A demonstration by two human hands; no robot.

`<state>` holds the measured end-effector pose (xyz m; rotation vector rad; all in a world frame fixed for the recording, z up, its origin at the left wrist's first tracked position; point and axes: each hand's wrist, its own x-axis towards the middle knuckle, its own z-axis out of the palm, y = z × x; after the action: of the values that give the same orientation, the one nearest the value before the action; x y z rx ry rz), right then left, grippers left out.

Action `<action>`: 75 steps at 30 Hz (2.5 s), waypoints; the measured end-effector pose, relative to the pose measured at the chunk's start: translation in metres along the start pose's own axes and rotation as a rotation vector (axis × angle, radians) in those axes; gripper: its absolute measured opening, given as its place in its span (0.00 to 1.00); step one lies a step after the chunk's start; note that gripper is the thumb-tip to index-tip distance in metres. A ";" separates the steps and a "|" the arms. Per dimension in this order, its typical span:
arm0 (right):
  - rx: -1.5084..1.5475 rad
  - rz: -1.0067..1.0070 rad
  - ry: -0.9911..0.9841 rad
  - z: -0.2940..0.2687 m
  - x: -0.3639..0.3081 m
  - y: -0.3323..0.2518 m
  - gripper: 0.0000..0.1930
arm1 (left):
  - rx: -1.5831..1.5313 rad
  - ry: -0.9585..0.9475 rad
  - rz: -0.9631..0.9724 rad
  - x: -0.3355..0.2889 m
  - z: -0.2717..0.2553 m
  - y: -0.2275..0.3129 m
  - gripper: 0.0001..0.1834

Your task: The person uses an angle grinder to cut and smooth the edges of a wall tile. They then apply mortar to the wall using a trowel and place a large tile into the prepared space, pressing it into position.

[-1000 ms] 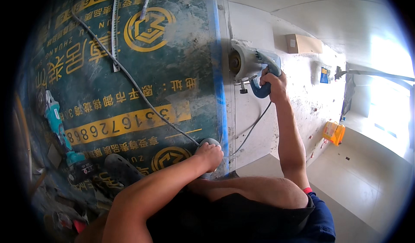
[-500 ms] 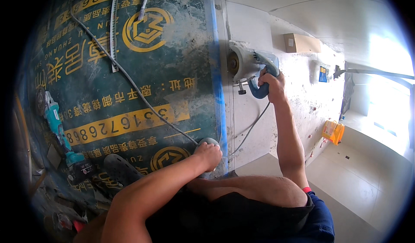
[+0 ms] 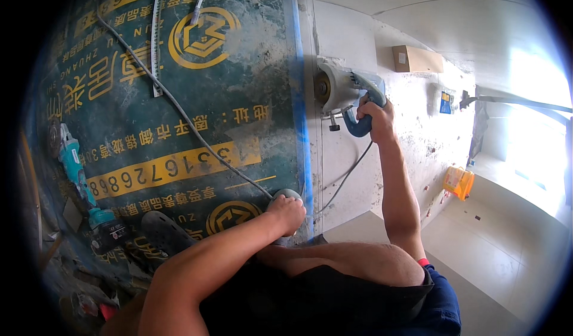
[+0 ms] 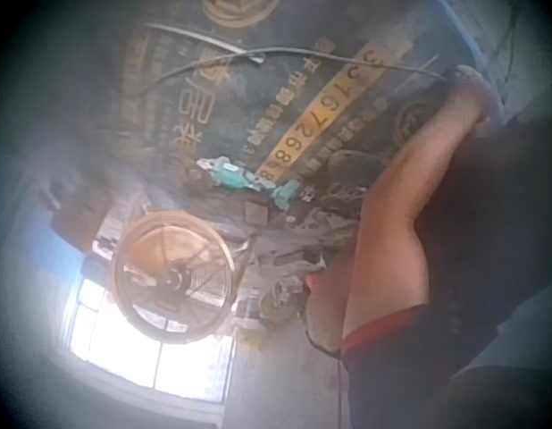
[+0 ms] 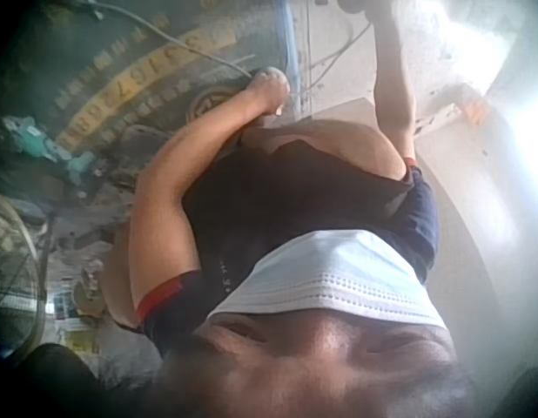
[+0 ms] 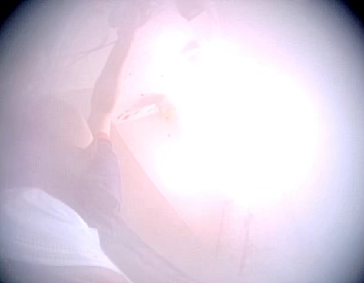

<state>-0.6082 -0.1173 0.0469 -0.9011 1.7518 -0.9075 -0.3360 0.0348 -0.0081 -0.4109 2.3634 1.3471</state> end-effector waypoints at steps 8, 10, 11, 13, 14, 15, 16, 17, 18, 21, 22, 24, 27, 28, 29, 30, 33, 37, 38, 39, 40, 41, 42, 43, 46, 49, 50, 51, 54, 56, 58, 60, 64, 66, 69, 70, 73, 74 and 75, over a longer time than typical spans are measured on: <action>0.044 0.005 0.008 -0.004 0.001 0.006 0.03 | 0.012 0.000 0.012 -0.001 -0.003 0.000 0.13; 0.046 0.011 0.008 -0.002 0.001 0.006 0.03 | 0.006 0.001 0.009 -0.001 -0.002 0.000 0.13; 0.051 0.014 0.010 -0.001 0.000 0.005 0.03 | 0.003 0.002 0.007 -0.001 -0.001 0.000 0.13; 0.041 0.012 0.011 -0.001 -0.001 0.005 0.03 | 0.003 -0.003 0.009 -0.001 -0.002 0.000 0.13; 0.028 0.006 0.008 -0.001 -0.001 0.005 0.04 | 0.003 -0.006 0.009 -0.001 -0.002 0.000 0.13; 0.015 0.000 0.006 -0.001 -0.001 0.006 0.04 | 0.001 -0.007 0.010 -0.001 -0.002 0.000 0.13; 0.027 0.002 0.009 -0.002 -0.001 0.007 0.04 | 0.000 -0.008 0.010 -0.001 -0.002 0.000 0.13; 0.039 0.004 0.012 -0.002 0.000 0.008 0.03 | -0.002 -0.009 0.010 -0.001 -0.002 0.000 0.13; 0.051 0.007 0.016 -0.003 0.000 0.009 0.03 | -0.003 -0.007 0.012 -0.001 -0.003 0.000 0.13; 0.044 0.009 0.005 -0.004 0.000 0.010 0.04 | -0.003 -0.002 0.015 -0.003 -0.004 0.000 0.12; 0.042 0.009 0.002 -0.004 0.000 0.010 0.04 | -0.001 0.000 0.015 -0.003 -0.004 0.000 0.12; 0.037 0.011 -0.003 -0.003 0.000 0.009 0.04 | -0.002 0.001 0.016 -0.003 -0.004 0.000 0.12; 0.002 0.006 0.005 0.000 -0.003 0.004 0.04 | -0.007 0.001 0.020 -0.003 -0.004 -0.001 0.12; 0.007 0.014 0.008 0.000 -0.003 0.005 0.04 | -0.006 0.003 0.021 -0.003 -0.003 -0.001 0.12; 0.011 0.021 0.010 -0.001 -0.003 0.006 0.04 | -0.004 0.004 0.022 -0.002 -0.003 -0.001 0.12; 0.016 0.028 0.014 -0.002 -0.003 0.007 0.04 | -0.005 0.005 0.023 -0.002 -0.003 -0.001 0.12; 0.039 0.022 0.010 -0.004 -0.003 0.011 0.04 | -0.007 0.008 0.024 0.000 -0.001 -0.002 0.12; 0.055 0.034 0.016 -0.003 -0.003 0.011 0.04 | -0.013 0.007 0.025 0.000 -0.001 -0.002 0.12; 0.055 0.040 0.022 -0.002 -0.004 0.010 0.04 | -0.015 0.005 0.026 0.000 -0.002 -0.002 0.12; 0.054 0.046 0.027 -0.002 -0.005 0.010 0.04 | -0.016 0.006 0.028 -0.001 -0.002 -0.002 0.12; 0.047 0.042 0.025 -0.003 -0.005 0.009 0.04 | -0.016 0.008 0.029 -0.001 -0.003 -0.002 0.12; 0.040 0.038 0.023 -0.003 -0.005 0.009 0.04 | -0.016 0.009 0.031 -0.001 -0.003 -0.002 0.12; 0.033 0.034 0.020 -0.003 -0.006 0.009 0.04 | -0.014 0.008 0.029 -0.001 -0.003 -0.002 0.12; 0.023 0.035 0.021 -0.003 -0.006 0.009 0.04 | -0.011 0.008 0.027 0.000 -0.002 -0.002 0.12; -0.002 0.039 0.026 -0.002 -0.008 0.006 0.04 | -0.019 0.009 0.024 -0.001 -0.002 -0.002 0.11; -0.013 0.040 0.024 0.000 -0.010 0.003 0.05 | -0.029 0.047 0.035 0.000 0.004 -0.004 0.11; -0.012 0.039 0.021 0.001 -0.010 0.003 0.05 | -0.032 0.067 0.040 0.000 0.006 -0.005 0.10; -0.010 0.039 0.018 0.001 -0.011 0.003 0.05 | -0.034 0.052 0.035 0.000 0.005 -0.004 0.11; -0.015 0.054 0.019 -0.001 -0.011 0.005 0.05 | -0.039 0.020 0.025 -0.002 -0.001 -0.003 0.11; -0.024 0.053 0.028 -0.004 -0.010 0.008 0.05 | -0.038 0.012 0.028 -0.001 -0.002 -0.002 0.12; -0.013 0.050 0.025 -0.004 -0.009 0.008 0.05 | -0.026 0.012 0.025 -0.004 -0.004 -0.002 0.12; 0.003 0.053 0.021 -0.004 -0.010 0.008 0.05 | -0.026 0.024 0.026 -0.005 -0.003 -0.002 0.11; -0.012 0.053 0.022 -0.004 -0.012 0.007 0.05 | -0.032 0.045 0.043 -0.003 0.002 -0.004 0.11; -0.018 0.051 0.028 -0.002 -0.015 0.004 0.05 | -0.026 0.023 0.038 -0.003 0.000 -0.004 0.12; -0.028 0.040 0.023 0.000 -0.017 0.000 0.05 | -0.023 -0.021 0.015 -0.004 -0.006 -0.002 0.15; -0.030 0.041 0.023 0.000 -0.018 0.000 0.05 | -0.029 -0.023 0.011 -0.004 -0.006 -0.002 0.14; -0.034 0.050 0.024 0.000 -0.018 0.000 0.05 | -0.028 -0.024 0.010 -0.005 -0.008 -0.002 0.14; -0.033 0.057 0.026 -0.001 -0.018 0.001 0.05 | -0.025 -0.024 0.012 -0.005 -0.008 -0.002 0.14; -0.033 0.065 0.029 -0.001 -0.018 0.001 0.05 | -0.024 -0.022 0.012 -0.005 -0.009 -0.002 0.14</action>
<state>-0.6043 -0.1009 0.0536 -0.8512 1.8156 -0.8551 -0.3322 0.0269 -0.0029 -0.3872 2.3370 1.3801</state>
